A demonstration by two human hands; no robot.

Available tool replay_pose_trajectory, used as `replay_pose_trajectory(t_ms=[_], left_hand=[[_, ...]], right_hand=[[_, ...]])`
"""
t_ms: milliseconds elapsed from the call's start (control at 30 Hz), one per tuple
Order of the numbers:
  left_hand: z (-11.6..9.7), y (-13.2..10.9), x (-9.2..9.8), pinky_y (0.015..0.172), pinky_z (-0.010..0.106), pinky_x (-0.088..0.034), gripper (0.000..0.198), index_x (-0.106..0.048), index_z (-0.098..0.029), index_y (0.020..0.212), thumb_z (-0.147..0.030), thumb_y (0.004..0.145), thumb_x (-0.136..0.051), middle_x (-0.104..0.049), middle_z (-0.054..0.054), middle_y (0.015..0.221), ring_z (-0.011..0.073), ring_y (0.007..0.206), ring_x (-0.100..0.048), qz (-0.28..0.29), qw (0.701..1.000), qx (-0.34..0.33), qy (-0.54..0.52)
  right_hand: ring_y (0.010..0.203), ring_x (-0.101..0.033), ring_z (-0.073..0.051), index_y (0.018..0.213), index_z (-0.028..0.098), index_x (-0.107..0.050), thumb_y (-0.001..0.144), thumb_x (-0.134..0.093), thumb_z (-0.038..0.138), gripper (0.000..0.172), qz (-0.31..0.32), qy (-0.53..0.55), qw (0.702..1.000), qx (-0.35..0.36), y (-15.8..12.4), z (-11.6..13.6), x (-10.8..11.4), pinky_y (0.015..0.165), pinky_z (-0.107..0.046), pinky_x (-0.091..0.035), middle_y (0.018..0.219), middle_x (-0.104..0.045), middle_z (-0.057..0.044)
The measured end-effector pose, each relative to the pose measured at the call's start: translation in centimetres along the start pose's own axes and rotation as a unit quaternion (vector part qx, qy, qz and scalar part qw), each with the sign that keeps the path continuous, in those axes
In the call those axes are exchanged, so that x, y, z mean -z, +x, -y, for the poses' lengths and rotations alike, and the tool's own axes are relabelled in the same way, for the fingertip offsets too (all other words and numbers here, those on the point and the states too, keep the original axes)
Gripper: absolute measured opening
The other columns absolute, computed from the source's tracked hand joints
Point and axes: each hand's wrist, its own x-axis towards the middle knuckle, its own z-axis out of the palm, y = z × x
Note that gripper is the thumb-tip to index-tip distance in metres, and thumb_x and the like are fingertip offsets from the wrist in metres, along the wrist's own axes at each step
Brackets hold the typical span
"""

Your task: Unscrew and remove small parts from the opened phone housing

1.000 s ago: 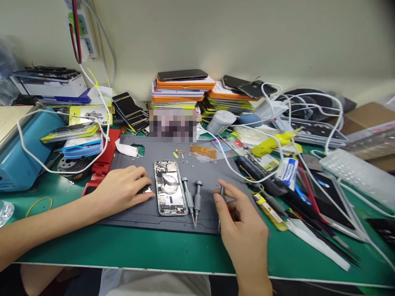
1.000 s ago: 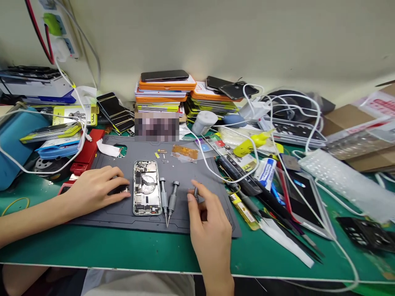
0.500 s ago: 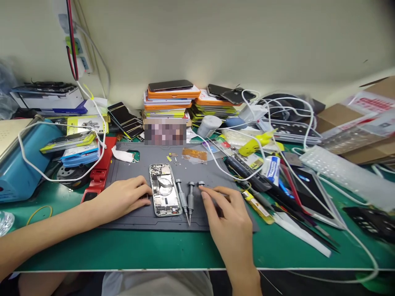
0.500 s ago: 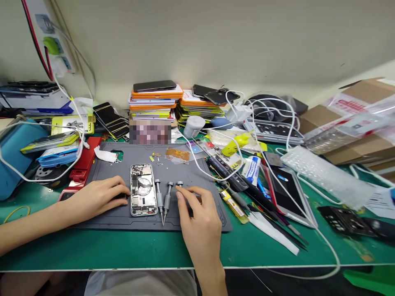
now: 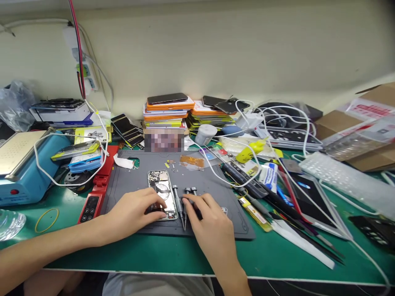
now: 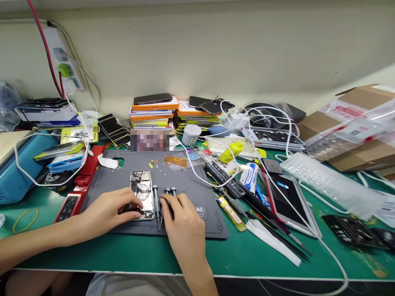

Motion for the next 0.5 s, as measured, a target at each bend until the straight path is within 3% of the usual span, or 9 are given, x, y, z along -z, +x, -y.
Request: replay_pose_trajectory(t_ms=[167,333,500], left_hand=[[-1.1,1.4,-2.1,0.075,0.026,-0.054,0.017,-0.072,-0.025,0.113,-0.032,0.102,-0.082,-0.077,-0.001,0.111,0.0199,0.098,-0.076,-0.003,1.000,0.002,0.026],[-1.5,1.0,-2.8,0.078,0.028,-0.057,0.024,-0.070,-0.025,0.113,-0.035,0.098,-0.086,-0.077,0.000,0.112,0.0222,0.103,-0.076,-0.001,0.999,0.006,0.041],[-1.5,-0.6,-2.8,0.090,0.031,-0.059,0.012,-0.069,-0.025,0.123,-0.024,0.111,-0.066,-0.076,0.002,0.122,0.0207,0.110,-0.074,-0.036,0.998,-0.025,0.049]], right_hand=[[0.084,-0.069,-0.020,0.115,0.023,-0.078,0.117,-0.049,0.038,0.033,-0.001,0.026,1.000,0.015,-0.6,-0.3,0.0,0.072,-0.031,-0.049,0.094,-0.073,-0.005],[0.084,-0.066,-0.021,0.117,0.022,-0.076,0.117,-0.049,0.037,0.031,0.002,0.046,0.999,0.024,-0.9,-0.4,0.1,0.076,-0.033,-0.048,0.094,-0.074,-0.005],[0.083,-0.065,-0.021,0.117,0.022,-0.076,0.117,-0.048,0.035,0.031,0.000,0.056,0.998,0.021,-0.9,-0.5,0.1,0.076,-0.033,-0.048,0.093,-0.074,-0.005]])
